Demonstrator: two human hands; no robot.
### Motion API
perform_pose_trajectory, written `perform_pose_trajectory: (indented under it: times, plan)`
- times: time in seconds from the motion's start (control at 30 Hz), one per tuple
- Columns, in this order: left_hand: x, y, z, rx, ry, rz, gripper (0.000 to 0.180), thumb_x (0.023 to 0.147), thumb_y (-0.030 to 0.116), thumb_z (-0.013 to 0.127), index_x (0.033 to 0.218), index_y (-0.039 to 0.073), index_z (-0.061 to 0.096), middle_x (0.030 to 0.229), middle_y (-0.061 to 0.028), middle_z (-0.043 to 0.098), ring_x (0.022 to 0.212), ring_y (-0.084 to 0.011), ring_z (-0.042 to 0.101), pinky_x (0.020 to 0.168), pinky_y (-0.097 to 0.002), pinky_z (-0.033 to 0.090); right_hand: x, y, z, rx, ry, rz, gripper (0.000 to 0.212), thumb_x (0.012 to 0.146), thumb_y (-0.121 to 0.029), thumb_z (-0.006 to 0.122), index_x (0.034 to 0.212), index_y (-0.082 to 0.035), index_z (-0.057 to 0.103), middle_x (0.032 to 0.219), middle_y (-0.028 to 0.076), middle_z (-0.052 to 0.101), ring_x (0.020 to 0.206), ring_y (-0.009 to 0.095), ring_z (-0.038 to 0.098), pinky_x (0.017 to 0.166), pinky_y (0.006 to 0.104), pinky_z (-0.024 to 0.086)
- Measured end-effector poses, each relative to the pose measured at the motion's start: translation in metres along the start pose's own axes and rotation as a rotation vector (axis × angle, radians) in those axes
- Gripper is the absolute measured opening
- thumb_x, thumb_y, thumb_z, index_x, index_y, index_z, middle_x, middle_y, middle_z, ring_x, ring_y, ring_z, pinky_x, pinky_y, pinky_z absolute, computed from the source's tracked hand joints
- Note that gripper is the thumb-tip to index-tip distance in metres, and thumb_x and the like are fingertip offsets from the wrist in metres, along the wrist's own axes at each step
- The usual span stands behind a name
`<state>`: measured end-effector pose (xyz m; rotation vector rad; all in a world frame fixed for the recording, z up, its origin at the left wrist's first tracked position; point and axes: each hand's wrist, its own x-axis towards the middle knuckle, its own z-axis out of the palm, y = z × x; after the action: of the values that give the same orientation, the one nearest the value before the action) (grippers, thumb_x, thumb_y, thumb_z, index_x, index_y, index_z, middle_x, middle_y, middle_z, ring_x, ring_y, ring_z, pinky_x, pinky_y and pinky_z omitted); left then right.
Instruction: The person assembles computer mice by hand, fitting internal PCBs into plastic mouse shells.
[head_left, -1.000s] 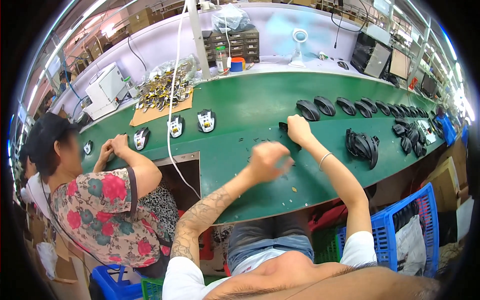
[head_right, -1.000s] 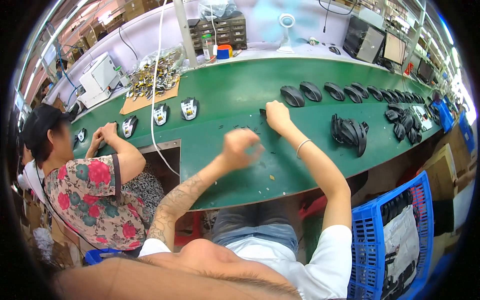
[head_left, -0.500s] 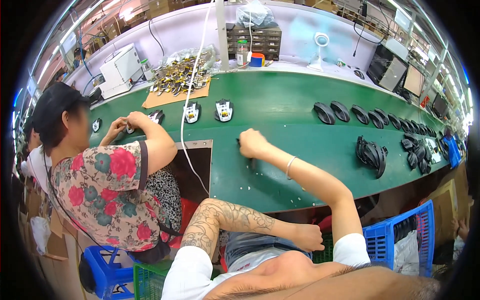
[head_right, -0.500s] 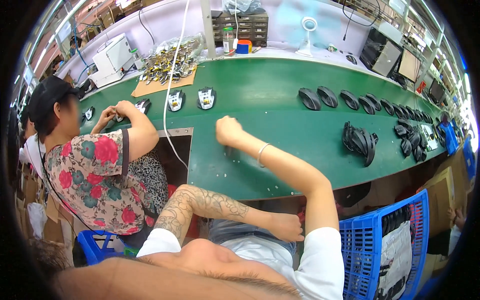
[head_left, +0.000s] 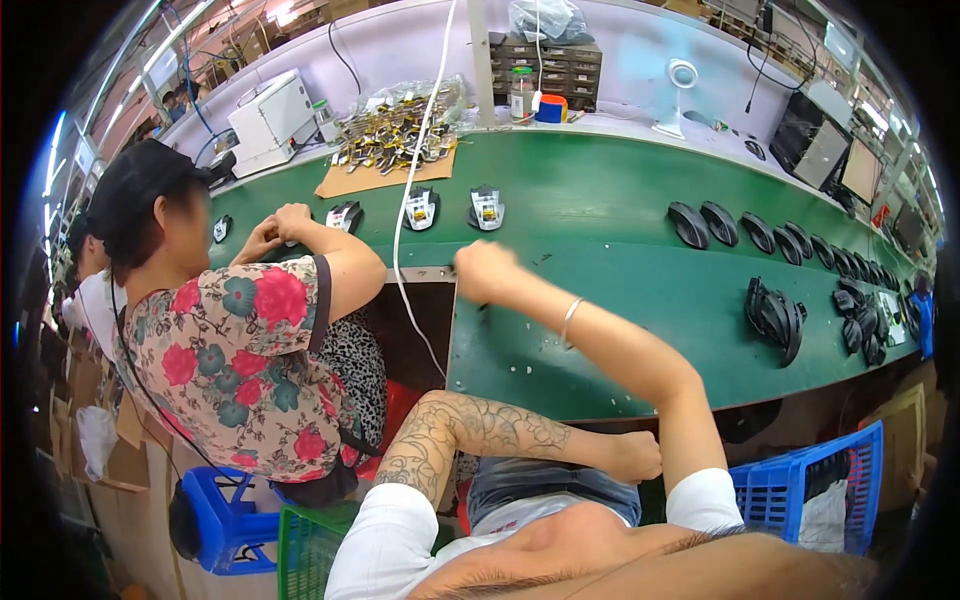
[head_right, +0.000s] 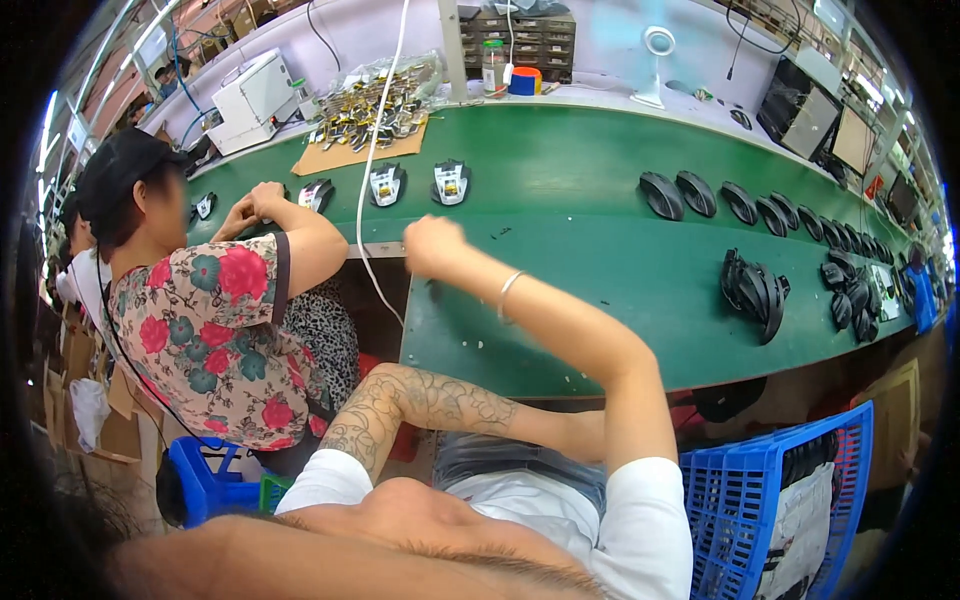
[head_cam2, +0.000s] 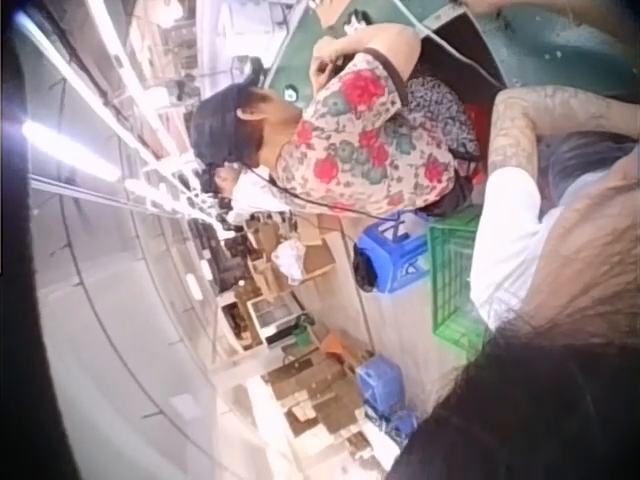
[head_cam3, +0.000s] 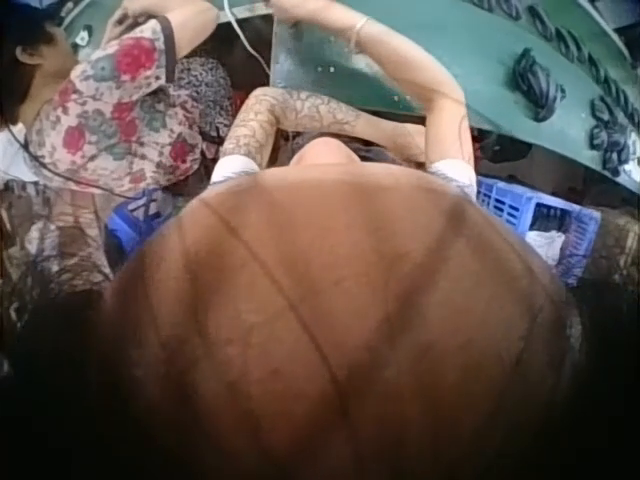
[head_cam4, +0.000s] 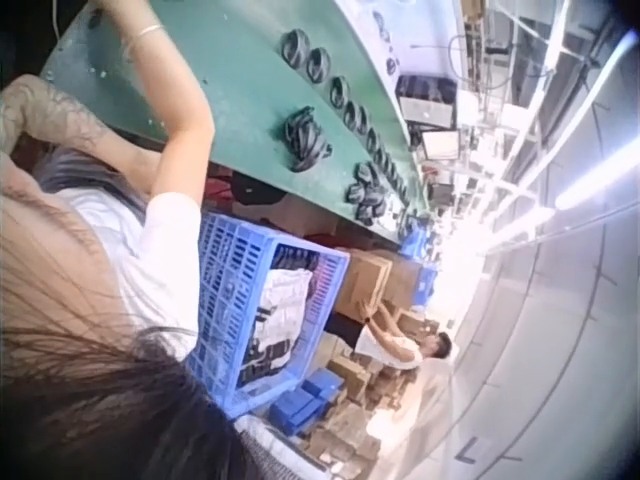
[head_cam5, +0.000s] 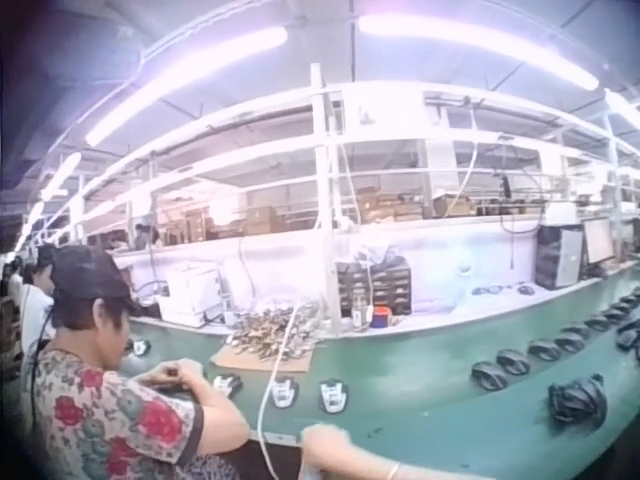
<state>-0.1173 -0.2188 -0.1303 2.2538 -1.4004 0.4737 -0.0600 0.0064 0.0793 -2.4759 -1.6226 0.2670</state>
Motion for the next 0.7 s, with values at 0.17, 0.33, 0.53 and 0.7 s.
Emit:
perform_pose_trajectory:
  times: [0.17,0.33,0.53,0.7]
  plan:
    - [0.021,0.02,-0.063,0.037,-0.472,-0.095,0.016,0.065,0.022,0.064,0.07,0.007,0.066,0.069,-0.0092,0.064,0.067,-0.025,0.064,0.056,-0.0353,0.047,-0.001,0.094,-0.016,-0.224,0.153,0.327,0.016,0.072,-0.007,0.059,0.084,-0.006,0.069,0.089,0.015,0.066,0.085,0.029,0.065,0.071,0.0371,0.054]
    - [0.02,0.018,-0.068,-0.045,-0.625,-0.078,0.024,0.067,0.024,0.067,0.075,0.002,0.064,0.072,-0.0145,0.065,0.068,-0.0291,0.065,0.055,-0.037,0.049,-0.008,0.117,0.007,-0.26,0.113,0.399,0.017,0.075,-0.009,0.058,0.087,-0.008,0.07,0.091,0.012,0.067,0.087,0.025,0.066,0.07,0.0336,0.054]
    - [0.015,0.015,-0.061,-0.093,-0.651,-0.207,0.026,0.067,0.024,0.07,0.077,0.001,0.064,0.073,-0.0123,0.065,0.071,-0.0296,0.064,0.062,-0.0386,0.05,0.007,0.046,0.023,-0.147,0.045,0.168,0.017,0.076,-0.012,0.058,0.087,-0.006,0.069,0.093,0.013,0.067,0.089,0.026,0.065,0.072,0.0354,0.054]
    - [-0.02,-0.002,-0.003,-0.426,0.473,0.016,0.014,0.07,0.016,0.06,0.072,0.004,0.066,0.068,-0.0127,0.064,0.06,-0.0302,0.061,0.06,-0.0377,0.049,0.013,-0.041,0.036,0.124,-0.036,0.011,0.02,0.071,-0.009,0.06,0.088,-0.001,0.068,0.096,0.018,0.065,0.091,0.03,0.064,0.074,0.0385,0.053]
